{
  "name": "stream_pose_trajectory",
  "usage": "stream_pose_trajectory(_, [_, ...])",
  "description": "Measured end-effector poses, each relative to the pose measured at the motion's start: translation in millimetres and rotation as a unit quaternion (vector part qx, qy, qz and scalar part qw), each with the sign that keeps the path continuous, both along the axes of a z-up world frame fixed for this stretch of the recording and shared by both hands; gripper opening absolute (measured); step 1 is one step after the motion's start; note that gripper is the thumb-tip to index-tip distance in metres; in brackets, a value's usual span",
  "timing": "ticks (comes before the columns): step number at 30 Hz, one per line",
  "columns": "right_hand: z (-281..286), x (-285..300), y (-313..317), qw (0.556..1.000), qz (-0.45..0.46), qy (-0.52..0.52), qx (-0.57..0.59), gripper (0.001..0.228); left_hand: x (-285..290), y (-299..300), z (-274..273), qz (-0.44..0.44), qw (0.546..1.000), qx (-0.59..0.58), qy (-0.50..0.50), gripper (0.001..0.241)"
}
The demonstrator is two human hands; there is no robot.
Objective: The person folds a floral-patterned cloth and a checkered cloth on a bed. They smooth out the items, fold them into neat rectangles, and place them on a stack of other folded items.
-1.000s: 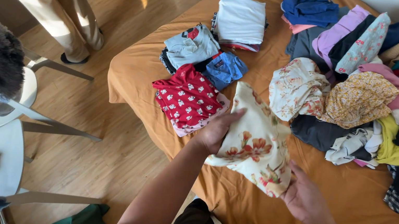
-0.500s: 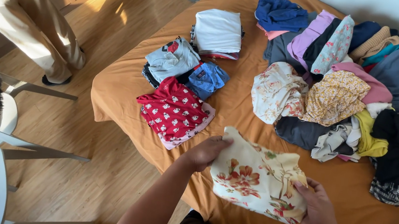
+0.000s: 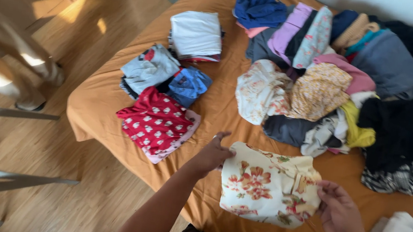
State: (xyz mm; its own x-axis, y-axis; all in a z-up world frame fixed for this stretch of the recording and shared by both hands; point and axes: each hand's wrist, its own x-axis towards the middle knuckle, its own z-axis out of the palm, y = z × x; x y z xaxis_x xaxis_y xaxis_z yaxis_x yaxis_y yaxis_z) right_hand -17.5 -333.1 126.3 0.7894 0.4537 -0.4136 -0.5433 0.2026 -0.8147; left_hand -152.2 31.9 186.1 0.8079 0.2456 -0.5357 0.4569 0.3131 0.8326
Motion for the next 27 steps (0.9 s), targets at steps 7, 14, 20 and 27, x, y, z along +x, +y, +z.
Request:
stream_pose_trajectory(7, [104.1, 43.2, -20.2, 0.991, -0.069, -0.112, -0.022, 0.032, 87.7, -34.4, 25.7, -0.094, 0.963, 0.041, -0.248, 0.031])
stream_pose_trajectory(14, [43.2, 11.4, -48.1, 0.962, -0.077, -0.230, -0.126, 0.030, 83.1, -58.1, -19.0, -0.161, 0.955, 0.082, -0.237, 0.035])
stream_pose_trajectory(20, [-127.8, -67.3, -95.2, 0.972, 0.071, 0.014, -0.223, 0.047, 6.0, -77.0, -122.6, -0.370, 0.912, 0.145, 0.096, 0.058])
stream_pose_trajectory(27, [-170.4, -107.5, -108.6, 0.961, 0.115, 0.134, -0.214, 0.059, -47.8, -88.3, -202.3, -0.410, 0.875, 0.241, 0.093, 0.059])
